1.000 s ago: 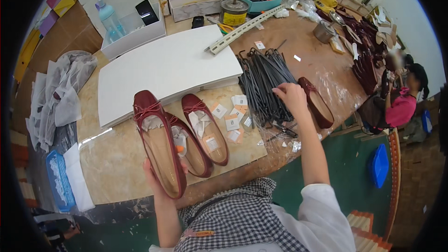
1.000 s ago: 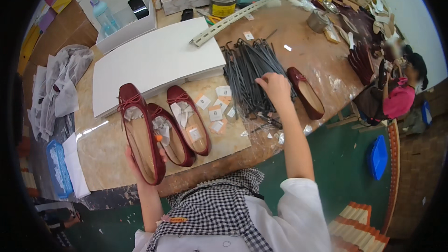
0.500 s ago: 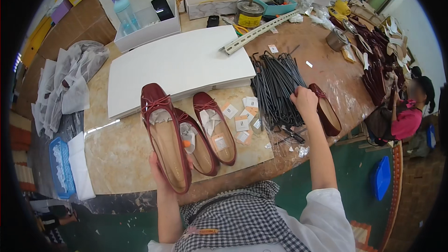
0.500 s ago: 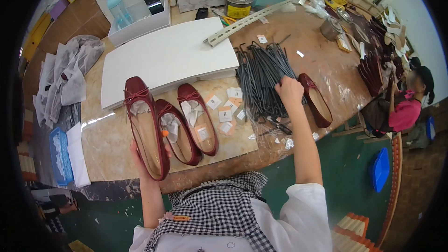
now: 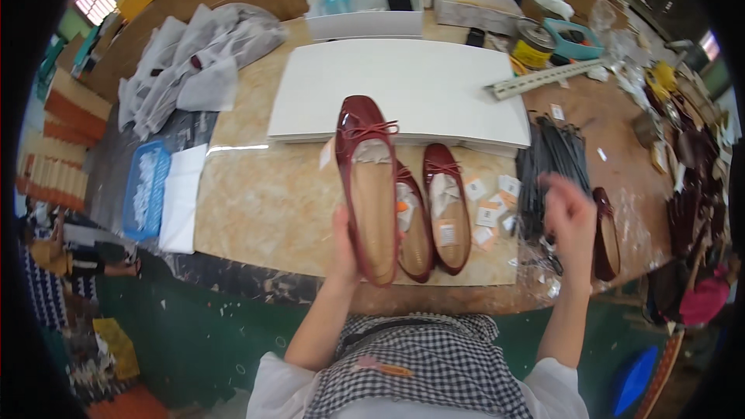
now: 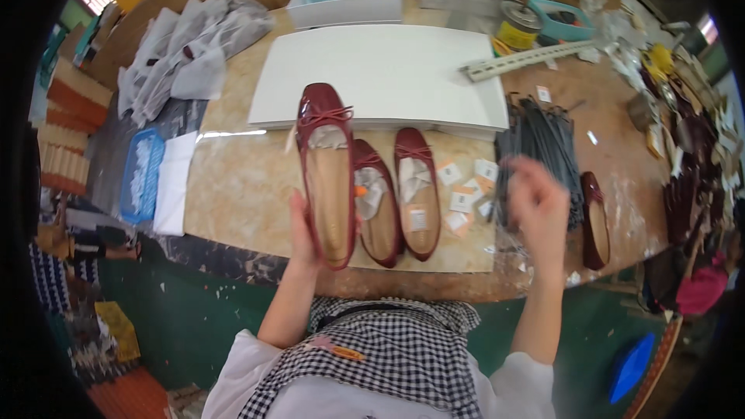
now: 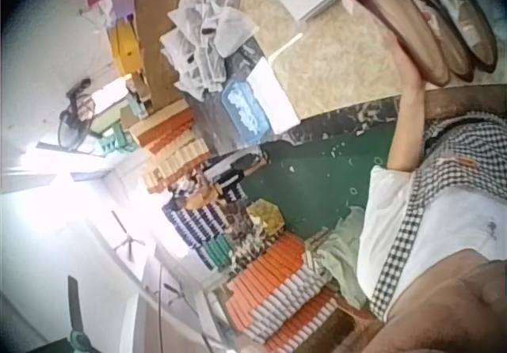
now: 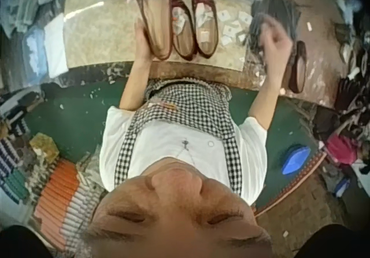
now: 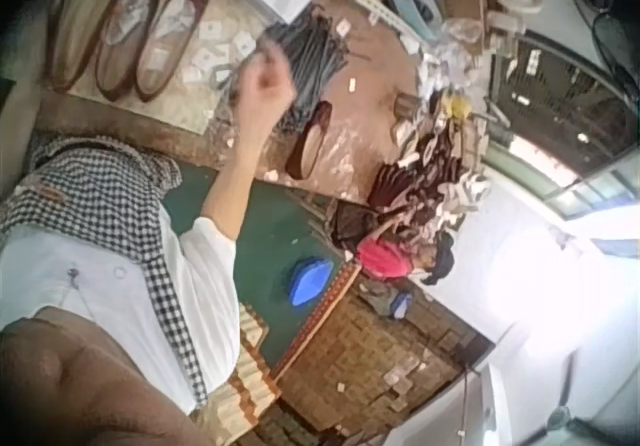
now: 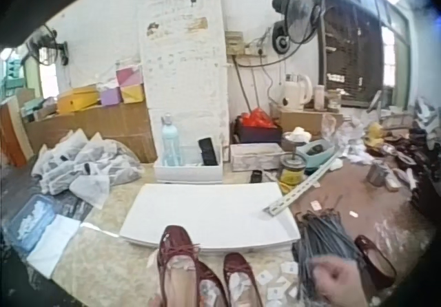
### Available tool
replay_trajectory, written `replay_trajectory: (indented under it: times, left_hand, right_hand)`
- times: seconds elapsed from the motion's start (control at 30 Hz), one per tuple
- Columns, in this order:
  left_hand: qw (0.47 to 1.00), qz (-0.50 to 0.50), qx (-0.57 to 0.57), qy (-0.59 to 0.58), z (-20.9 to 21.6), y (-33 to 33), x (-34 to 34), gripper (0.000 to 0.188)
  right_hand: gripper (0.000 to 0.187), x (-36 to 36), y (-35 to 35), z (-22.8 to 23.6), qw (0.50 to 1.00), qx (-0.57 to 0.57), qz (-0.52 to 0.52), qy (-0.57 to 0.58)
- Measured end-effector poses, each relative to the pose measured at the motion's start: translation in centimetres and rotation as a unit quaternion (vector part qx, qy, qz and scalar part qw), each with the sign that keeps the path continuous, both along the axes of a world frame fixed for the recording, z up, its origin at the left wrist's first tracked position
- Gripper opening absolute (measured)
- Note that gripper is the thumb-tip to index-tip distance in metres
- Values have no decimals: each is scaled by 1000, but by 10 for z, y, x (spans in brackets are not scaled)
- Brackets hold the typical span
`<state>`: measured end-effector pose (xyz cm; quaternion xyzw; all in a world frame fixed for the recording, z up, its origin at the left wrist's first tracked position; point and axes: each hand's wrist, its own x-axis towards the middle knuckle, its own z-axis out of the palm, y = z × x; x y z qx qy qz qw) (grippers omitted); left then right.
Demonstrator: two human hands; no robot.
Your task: The person places small white paper tags inside maroon patent leather flats and secures them with orange tape. They then stuff white tissue paper into the shoes to maintain their shape and place the finished pairs onto a pile on the table.
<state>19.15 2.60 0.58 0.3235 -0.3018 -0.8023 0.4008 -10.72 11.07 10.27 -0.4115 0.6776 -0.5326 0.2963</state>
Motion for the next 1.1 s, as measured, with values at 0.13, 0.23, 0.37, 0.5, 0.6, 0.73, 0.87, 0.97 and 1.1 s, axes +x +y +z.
replay_trajectory:
  times: [0.13,0.23,0.37,0.5,0.6,0.73,0.87,0.97,1.1]
  left_hand:
    - [994,54,-72,-55,12,-6,-7,84]
    - [990,63,-104,-68,4,-5,-9,89]
    - [987,73,-131,-55,-5,-3,-7,82]
    - [984,88,-141,-62,-8,-2,0,72]
    - [984,69,-149,-71,-7,1,3,74]
    - [981,86,-145,-94,-3,0,8,75]
    - [982,81,-144,-94,2,2,8,77]
    - [981,84,-145,-99,2,8,5,83]
    - [967,131,-187,-111,-3,23,-11,92]
  right_hand:
    - [31,84,17,7,970,91,204,-100]
    - [34,105,-3,-7,969,93,212,-86]
    - [34,112,-28,-14,963,75,245,-79]
    - [34,120,-29,-14,956,74,270,-88]
    - [30,125,-35,-6,969,66,234,-39]
    - [29,136,-36,-1,971,40,229,49]
    - [28,140,-36,1,972,23,214,94]
    - [26,151,-42,-1,973,-45,166,152]
    - [25,165,-55,-10,957,-127,115,234]
